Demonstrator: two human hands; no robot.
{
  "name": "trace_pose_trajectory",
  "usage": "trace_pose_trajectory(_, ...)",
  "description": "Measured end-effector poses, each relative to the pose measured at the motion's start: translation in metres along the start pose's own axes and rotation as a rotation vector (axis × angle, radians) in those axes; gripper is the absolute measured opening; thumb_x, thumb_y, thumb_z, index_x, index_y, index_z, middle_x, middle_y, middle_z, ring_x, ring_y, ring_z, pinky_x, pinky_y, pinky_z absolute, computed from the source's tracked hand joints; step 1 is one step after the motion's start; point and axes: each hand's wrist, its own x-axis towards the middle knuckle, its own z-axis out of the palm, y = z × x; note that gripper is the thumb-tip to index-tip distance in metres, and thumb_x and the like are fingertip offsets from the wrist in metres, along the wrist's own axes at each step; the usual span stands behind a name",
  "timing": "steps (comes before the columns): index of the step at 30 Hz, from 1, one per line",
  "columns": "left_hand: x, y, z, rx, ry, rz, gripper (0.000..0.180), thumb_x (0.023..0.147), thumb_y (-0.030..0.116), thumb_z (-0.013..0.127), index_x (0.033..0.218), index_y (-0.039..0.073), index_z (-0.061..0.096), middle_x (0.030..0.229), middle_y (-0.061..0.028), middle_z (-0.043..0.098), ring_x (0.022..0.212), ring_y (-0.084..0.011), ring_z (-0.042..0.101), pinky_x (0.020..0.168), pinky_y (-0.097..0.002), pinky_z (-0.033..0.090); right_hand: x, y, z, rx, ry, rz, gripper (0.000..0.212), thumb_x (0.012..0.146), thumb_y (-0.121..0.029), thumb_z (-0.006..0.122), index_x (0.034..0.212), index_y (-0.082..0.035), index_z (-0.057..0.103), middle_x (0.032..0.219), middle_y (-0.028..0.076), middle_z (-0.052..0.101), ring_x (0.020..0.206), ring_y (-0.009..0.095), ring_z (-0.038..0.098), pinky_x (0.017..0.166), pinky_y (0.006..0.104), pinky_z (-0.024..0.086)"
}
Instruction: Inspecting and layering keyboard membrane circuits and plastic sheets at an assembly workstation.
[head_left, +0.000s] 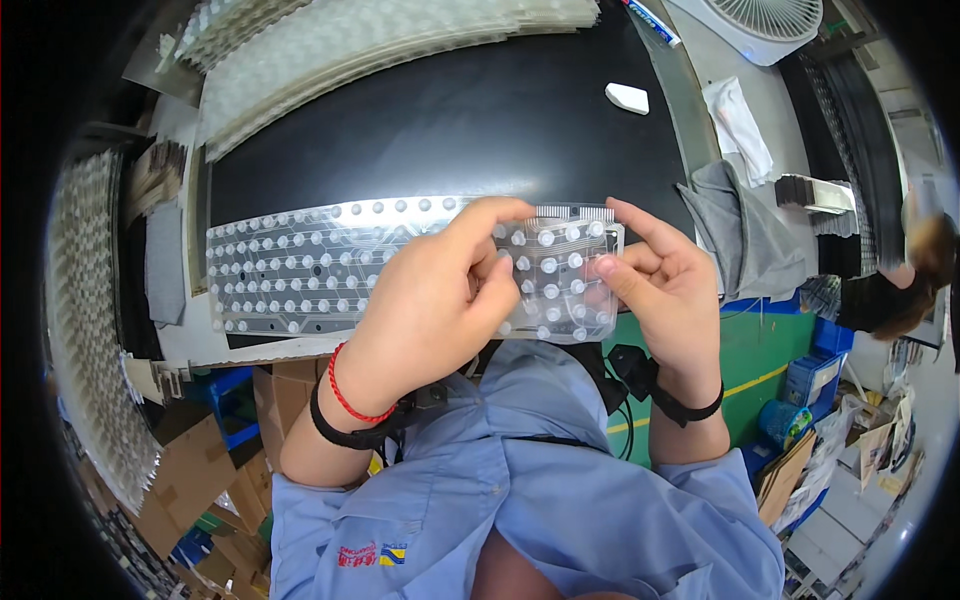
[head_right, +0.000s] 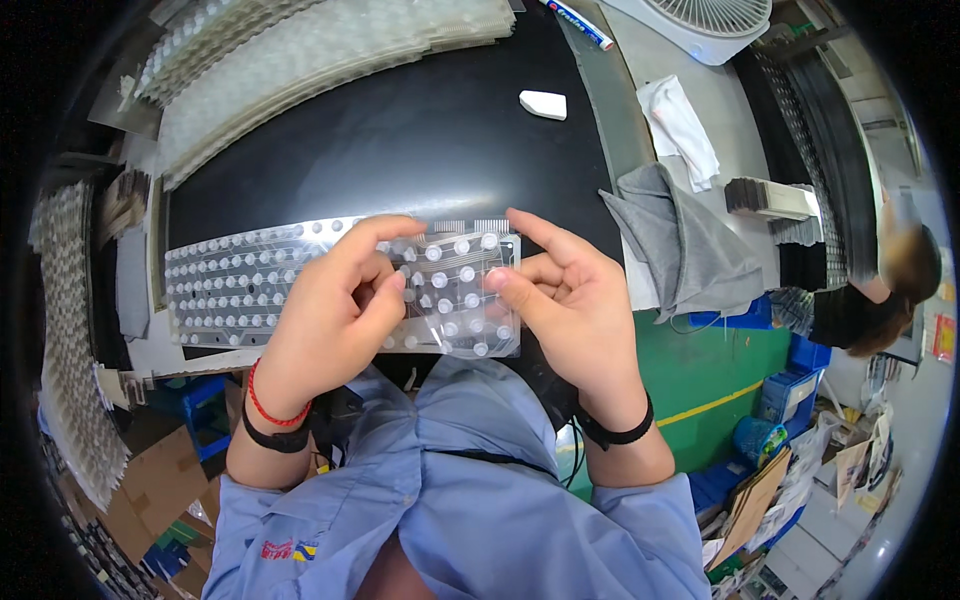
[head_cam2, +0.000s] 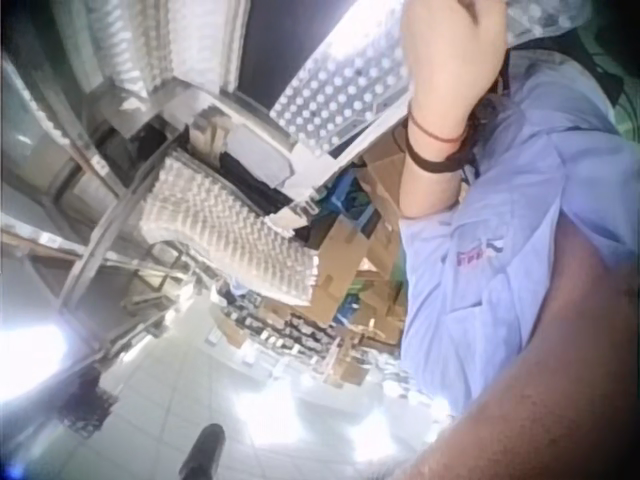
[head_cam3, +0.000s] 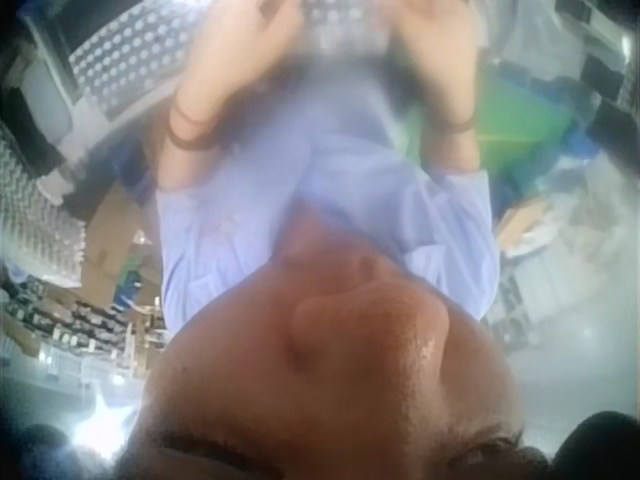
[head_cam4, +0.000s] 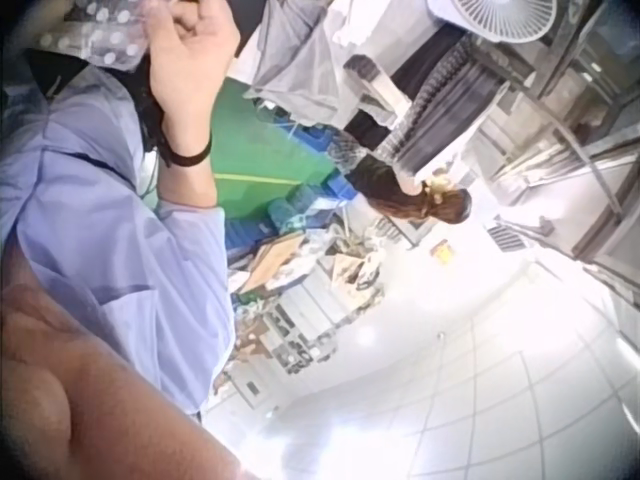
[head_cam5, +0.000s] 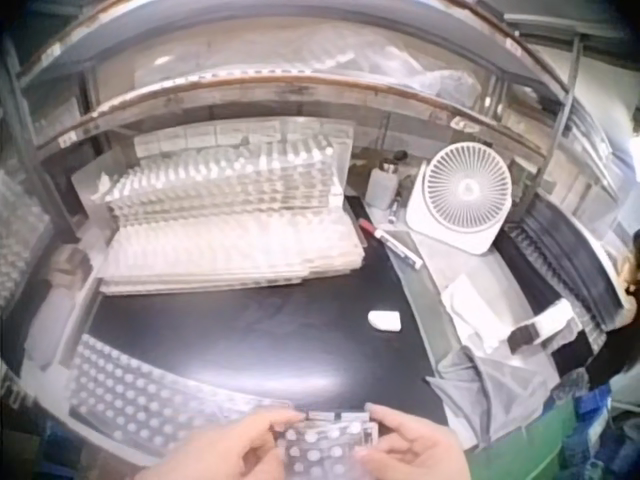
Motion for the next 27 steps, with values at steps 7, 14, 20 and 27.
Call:
trace_pose_trajectory(7, -0.001, -0.005, -0.005, -0.125, -0.033, -0.059, 0.017, 0.096, -0.003, 0.052, 0.111, 0.003, 0.048, 0.071, 0.0023, 0.053, 0.064, -0.0044, 0.047, 0.058, -0.0230, 0.038, -0.001, -0.004, -0.004, -0.010, -0.043, -0.016, 0.053, 0.094, -0.002, 0.071, 0.141, 0.009, 0.049, 0.089, 0.009, 0.070, 0.078, 0.012, 0.069, 0.069, 0.0231, 0.055)
trace_pose_trajectory(14, -0.016, -0.040, -0.015, -0.350, -0.012, 0.111, 0.017, 0.095, -0.001, 0.056, 0.108, 0.005, 0.048, 0.086, 0.0007, 0.053, 0.072, -0.0049, 0.049, 0.063, -0.0218, 0.042, 0.028, -0.069, -0.023, -0.693, 0.065, -0.345, 0.050, 0.091, -0.014, 0.074, 0.136, 0.000, 0.059, 0.110, 0.008, 0.068, 0.095, 0.009, 0.060, 0.072, 0.0221, 0.050)
trace_pose_trajectory(20, -0.024, -0.040, -0.015, -0.469, -0.013, 0.138, 0.016, 0.097, 0.001, 0.058, 0.109, 0.004, 0.047, 0.091, -0.0008, 0.053, 0.077, -0.0053, 0.051, 0.068, -0.0208, 0.043, 0.133, -0.080, -0.055, -1.424, -0.019, -0.670, 0.047, 0.087, -0.026, 0.077, 0.128, -0.006, 0.066, 0.115, 0.017, 0.069, 0.105, 0.034, 0.064, 0.090, 0.0424, 0.051)
trace_pose_trajectory(27, -0.025, -0.046, -0.016, -0.430, -0.017, 0.135, 0.017, 0.096, 0.003, 0.061, 0.107, 0.004, 0.048, 0.092, -0.0006, 0.054, 0.077, -0.0055, 0.052, 0.067, -0.0216, 0.044, 0.146, -0.070, -0.048, -1.443, -0.157, -0.555, 0.028, 0.088, -0.016, 0.075, 0.110, -0.002, 0.066, 0.097, 0.018, 0.071, 0.093, 0.036, 0.068, 0.082, 0.0441, 0.052)
